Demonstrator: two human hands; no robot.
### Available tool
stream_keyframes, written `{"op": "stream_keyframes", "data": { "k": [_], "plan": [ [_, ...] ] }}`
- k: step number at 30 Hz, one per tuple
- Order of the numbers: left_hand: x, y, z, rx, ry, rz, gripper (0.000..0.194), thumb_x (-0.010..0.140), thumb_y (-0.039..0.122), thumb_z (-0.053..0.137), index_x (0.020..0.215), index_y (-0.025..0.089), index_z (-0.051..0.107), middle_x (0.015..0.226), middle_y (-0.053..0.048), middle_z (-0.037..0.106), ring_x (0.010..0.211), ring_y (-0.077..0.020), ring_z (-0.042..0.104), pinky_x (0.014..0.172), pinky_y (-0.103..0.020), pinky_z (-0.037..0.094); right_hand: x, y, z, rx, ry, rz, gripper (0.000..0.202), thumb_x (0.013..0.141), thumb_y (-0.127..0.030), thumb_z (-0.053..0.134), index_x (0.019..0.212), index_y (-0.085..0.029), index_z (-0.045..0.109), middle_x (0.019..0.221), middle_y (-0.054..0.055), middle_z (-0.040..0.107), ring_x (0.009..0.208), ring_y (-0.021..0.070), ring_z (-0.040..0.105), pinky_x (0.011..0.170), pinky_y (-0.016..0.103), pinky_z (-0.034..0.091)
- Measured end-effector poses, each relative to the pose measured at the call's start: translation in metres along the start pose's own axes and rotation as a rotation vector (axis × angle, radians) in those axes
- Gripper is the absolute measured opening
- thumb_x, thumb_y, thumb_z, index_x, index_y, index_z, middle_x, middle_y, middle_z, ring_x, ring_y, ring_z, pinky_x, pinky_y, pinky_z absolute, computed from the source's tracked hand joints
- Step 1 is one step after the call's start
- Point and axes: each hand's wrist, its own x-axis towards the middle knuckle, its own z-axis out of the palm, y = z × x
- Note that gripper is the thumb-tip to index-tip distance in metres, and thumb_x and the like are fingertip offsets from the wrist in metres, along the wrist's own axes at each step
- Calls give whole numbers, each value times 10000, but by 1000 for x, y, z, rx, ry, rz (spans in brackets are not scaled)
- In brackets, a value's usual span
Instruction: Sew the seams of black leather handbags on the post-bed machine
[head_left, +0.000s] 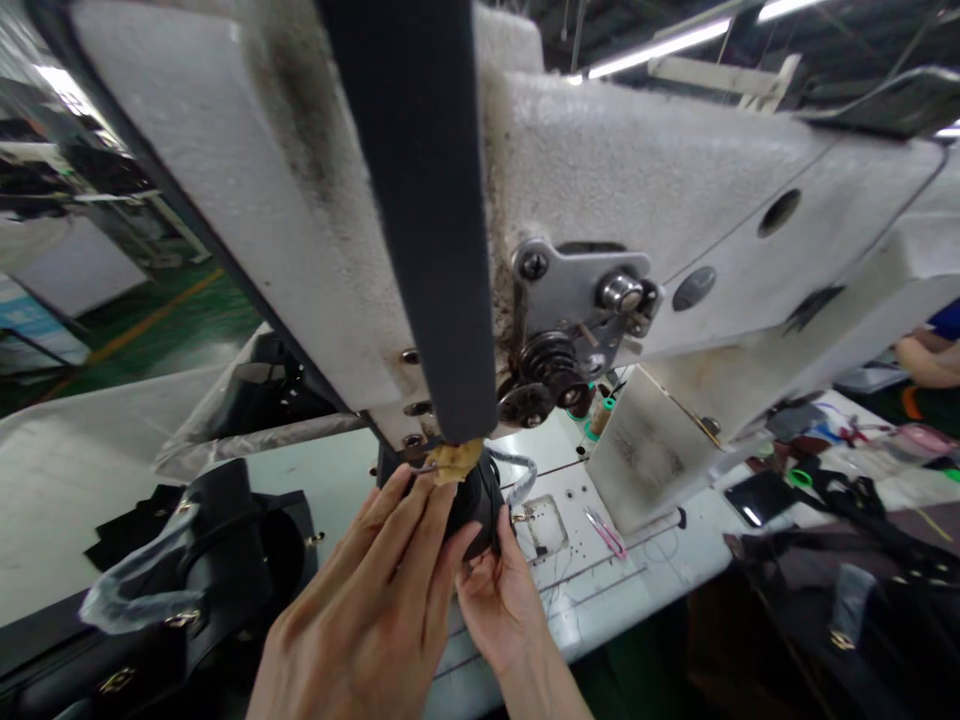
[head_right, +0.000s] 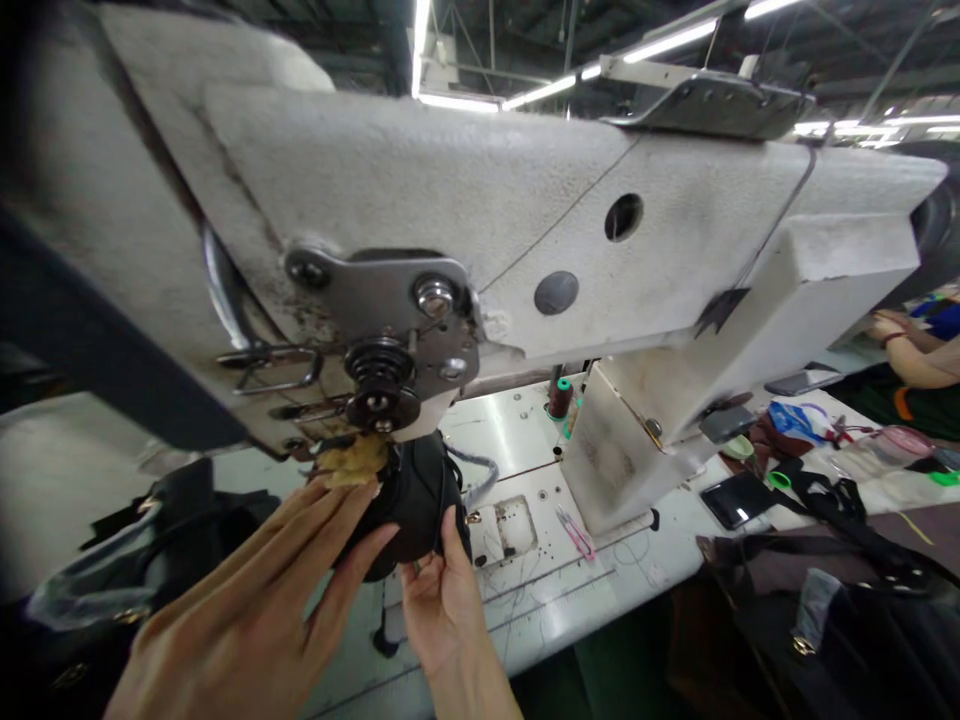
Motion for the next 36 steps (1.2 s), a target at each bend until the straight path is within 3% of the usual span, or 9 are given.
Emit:
{"op": "stream_keyframes", "data": {
  "k": [4, 7, 10, 14, 18, 21, 25, 29, 36],
  "plan": [
    [-18, -7, 2, -1, -10, 84, 459, 925, 78, 429, 1368, 73, 546, 1600, -160, 408, 1467, -372, 407, 1185, -504, 407, 4, -2, 0, 63, 37, 5, 219, 942, -239, 706, 1090, -81, 737, 1066, 127, 801, 909, 138, 766, 783, 212, 605],
    [-14, -9, 3, -38, 10, 57, 422, 929, 71, 437, 1327, 59, 575, 1583, -128, 445, 1460, -340, 426, 1229, -482, 379, 4, -5, 3, 32, 61, 22, 197, 929, -244, 725, 1060, -97, 742, 995, 107, 814, 809, 128, 764, 688, 199, 597],
    [-9, -10, 1, -40, 13, 74, 435, 928, 60, 433, 1340, 39, 574, 1532, -119, 513, 1431, -326, 468, 1208, -485, 422, 1, -6, 1, 51, 68, 19, 153, 939, -237, 710, 1013, -106, 738, 930, 91, 817, 703, 118, 744, 567, 178, 556],
    [-1, -12, -2, -5, 35, 78, 413, 928, 49, 431, 1297, 53, 617, 1460, -99, 591, 1365, -325, 543, 1088, -470, 547, -2, -5, -3, 83, 133, -15, 106, 969, -179, 658, 943, -93, 714, 856, 84, 806, 686, 108, 733, 588, 180, 566],
    [4, -12, -1, -9, 76, 43, 391, 927, 31, 429, 1239, 80, 659, 1379, -66, 659, 1350, -290, 563, 1125, -437, 525, 4, -6, -2, 73, 175, -4, 127, 945, -156, 690, 825, -135, 654, 673, -8, 723, 447, 34, 549, 429, 139, 453],
    [1, -13, 3, -40, 83, 6, 404, 946, 67, 464, 1314, 96, 626, 1392, -52, 652, 1382, -251, 536, 1210, -414, 440, 9, -10, 0, 42, 161, 1, 162, 903, -157, 743, 802, -159, 616, 595, -69, 617, 401, 13, 453, 348, 112, 361],
    [-5, -15, 8, -79, 92, -45, 435, 966, 98, 483, 1389, 132, 577, 1410, -20, 640, 1398, -198, 519, 1256, -370, 365, 12, -17, 3, 23, 192, 5, 146, 915, -119, 716, 826, -150, 604, 607, -79, 574, 407, -7, 456, 328, 70, 340],
    [-7, -14, 10, -75, 64, -57, 435, 987, 115, 446, 1410, 111, 549, 1405, -30, 643, 1395, -221, 522, 1231, -411, 405, 15, -21, 8, -8, 194, 20, 118, 946, -110, 668, 852, -134, 601, 619, -75, 571, 398, -15, 452, 330, 64, 356],
    [9, -11, 4, -15, 119, -31, 345, 960, 42, 457, 1252, 68, 639, 1255, -41, 728, 1274, -232, 618, 1197, -392, 433, 20, -23, 10, -103, 200, 30, 213, 842, -81, 777, 813, -155, 579, 603, -89, 558, 399, -12, 467, 326, 52, 351]
  ]
}}
